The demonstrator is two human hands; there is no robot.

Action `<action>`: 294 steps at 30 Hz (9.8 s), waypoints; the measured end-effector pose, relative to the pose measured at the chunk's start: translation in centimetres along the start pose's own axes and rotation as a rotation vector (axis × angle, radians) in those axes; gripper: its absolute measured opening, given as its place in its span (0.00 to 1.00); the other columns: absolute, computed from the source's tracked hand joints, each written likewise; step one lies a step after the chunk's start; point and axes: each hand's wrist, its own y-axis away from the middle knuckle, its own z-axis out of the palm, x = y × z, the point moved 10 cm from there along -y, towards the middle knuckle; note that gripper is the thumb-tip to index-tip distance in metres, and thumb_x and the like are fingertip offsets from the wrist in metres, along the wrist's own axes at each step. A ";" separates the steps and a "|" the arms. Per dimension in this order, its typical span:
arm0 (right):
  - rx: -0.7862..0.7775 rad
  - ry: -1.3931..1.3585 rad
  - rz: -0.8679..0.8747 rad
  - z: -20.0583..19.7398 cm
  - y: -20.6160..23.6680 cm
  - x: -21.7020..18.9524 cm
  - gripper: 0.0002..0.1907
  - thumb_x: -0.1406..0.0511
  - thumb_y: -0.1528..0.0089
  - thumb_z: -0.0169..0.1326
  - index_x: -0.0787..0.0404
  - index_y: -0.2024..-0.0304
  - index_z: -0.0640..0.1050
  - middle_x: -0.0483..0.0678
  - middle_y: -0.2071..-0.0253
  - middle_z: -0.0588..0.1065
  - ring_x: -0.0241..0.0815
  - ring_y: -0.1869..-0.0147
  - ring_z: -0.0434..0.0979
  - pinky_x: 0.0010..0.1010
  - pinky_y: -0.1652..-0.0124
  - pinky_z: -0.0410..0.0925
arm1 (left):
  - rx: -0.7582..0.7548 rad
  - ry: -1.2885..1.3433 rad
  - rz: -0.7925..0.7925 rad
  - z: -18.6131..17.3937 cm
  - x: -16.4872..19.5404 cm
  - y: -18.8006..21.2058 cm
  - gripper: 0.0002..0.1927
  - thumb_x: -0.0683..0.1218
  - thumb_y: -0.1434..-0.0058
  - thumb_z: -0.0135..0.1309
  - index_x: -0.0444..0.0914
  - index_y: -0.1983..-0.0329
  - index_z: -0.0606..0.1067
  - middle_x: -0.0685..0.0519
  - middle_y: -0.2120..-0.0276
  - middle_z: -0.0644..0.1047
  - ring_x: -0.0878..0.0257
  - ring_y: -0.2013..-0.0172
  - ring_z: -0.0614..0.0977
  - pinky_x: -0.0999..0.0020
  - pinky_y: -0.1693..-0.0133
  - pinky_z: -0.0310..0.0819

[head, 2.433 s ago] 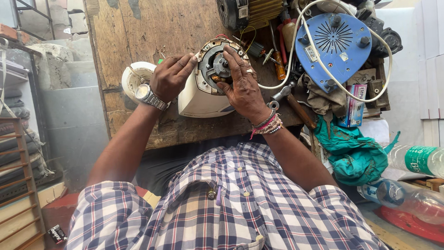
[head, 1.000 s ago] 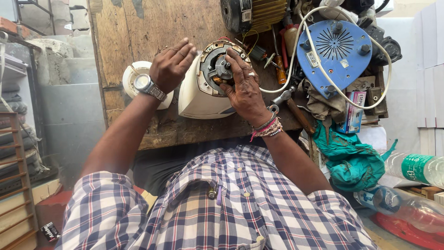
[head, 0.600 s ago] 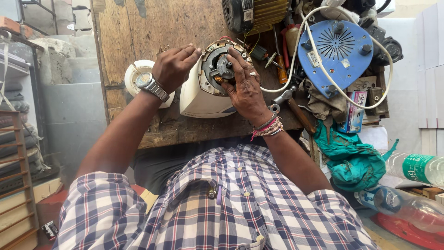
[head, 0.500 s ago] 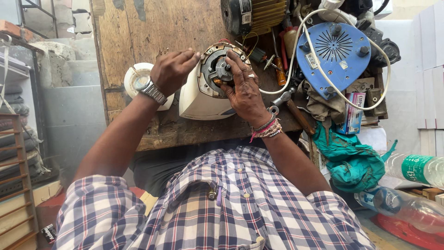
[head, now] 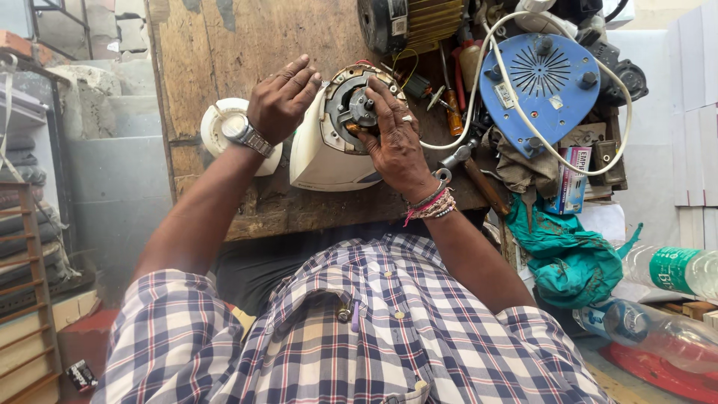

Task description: The person disassembles a small white electrical appliance, removes the motor, and uses a screwdriver and pliers to adjust internal components and wires. The person then reassembles the appliance by placing the motor back into the housing and securing the cover.

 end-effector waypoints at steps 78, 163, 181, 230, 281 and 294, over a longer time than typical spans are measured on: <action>-0.200 0.107 -0.243 -3.2 -11.9 7.4 0.03 0.69 0.35 0.62 0.59 0.60 0.81 0.49 0.62 0.79 0.45 0.58 0.81 0.34 0.58 0.75 | 0.255 0.768 -1.059 2.5 3.3 3.7 0.18 0.42 0.25 0.43 0.40 0.33 0.69 0.43 0.41 0.77 0.51 0.40 0.80 0.58 0.41 0.75; -0.460 -0.103 -0.492 4.5 -14.9 7.4 0.03 0.68 0.34 0.62 0.58 0.63 0.81 0.44 0.64 0.77 0.41 0.59 0.76 0.36 0.55 0.71 | 0.268 0.794 -1.040 1.8 3.5 3.6 0.17 0.42 0.25 0.44 0.41 0.35 0.72 0.43 0.40 0.78 0.52 0.38 0.79 0.61 0.40 0.76; -0.738 0.393 -0.658 7.2 -15.0 6.1 0.03 0.66 0.39 0.61 0.49 0.66 0.82 0.39 0.69 0.79 0.41 0.60 0.77 0.37 0.53 0.62 | 0.271 0.764 -1.043 1.4 3.6 3.5 0.17 0.42 0.25 0.45 0.41 0.35 0.72 0.43 0.41 0.79 0.53 0.40 0.81 0.61 0.41 0.77; -0.642 0.308 -0.601 5.2 -13.7 7.6 0.10 0.65 0.31 0.56 0.52 0.69 0.81 0.37 0.71 0.78 0.36 0.63 0.74 0.38 0.51 0.65 | 0.271 0.795 -1.061 2.5 3.6 4.3 0.19 0.41 0.25 0.43 0.42 0.33 0.71 0.44 0.38 0.76 0.52 0.36 0.78 0.59 0.37 0.76; -0.300 0.439 -0.536 -0.9 -11.4 9.0 0.06 0.67 0.29 0.61 0.52 0.62 0.83 0.39 0.65 0.79 0.35 0.58 0.76 0.32 0.52 0.69 | 0.156 0.915 -1.288 3.2 3.7 5.2 0.20 0.43 0.29 0.42 0.43 0.35 0.71 0.49 0.41 0.79 0.54 0.55 0.82 0.61 0.53 0.78; -0.222 0.253 -0.547 1.2 -12.6 6.0 0.05 0.59 0.32 0.65 0.52 0.60 0.84 0.40 0.65 0.79 0.39 0.60 0.74 0.35 0.53 0.67 | 0.256 0.788 -1.049 1.8 3.8 3.9 0.18 0.40 0.25 0.42 0.41 0.34 0.71 0.44 0.41 0.77 0.52 0.41 0.80 0.60 0.41 0.75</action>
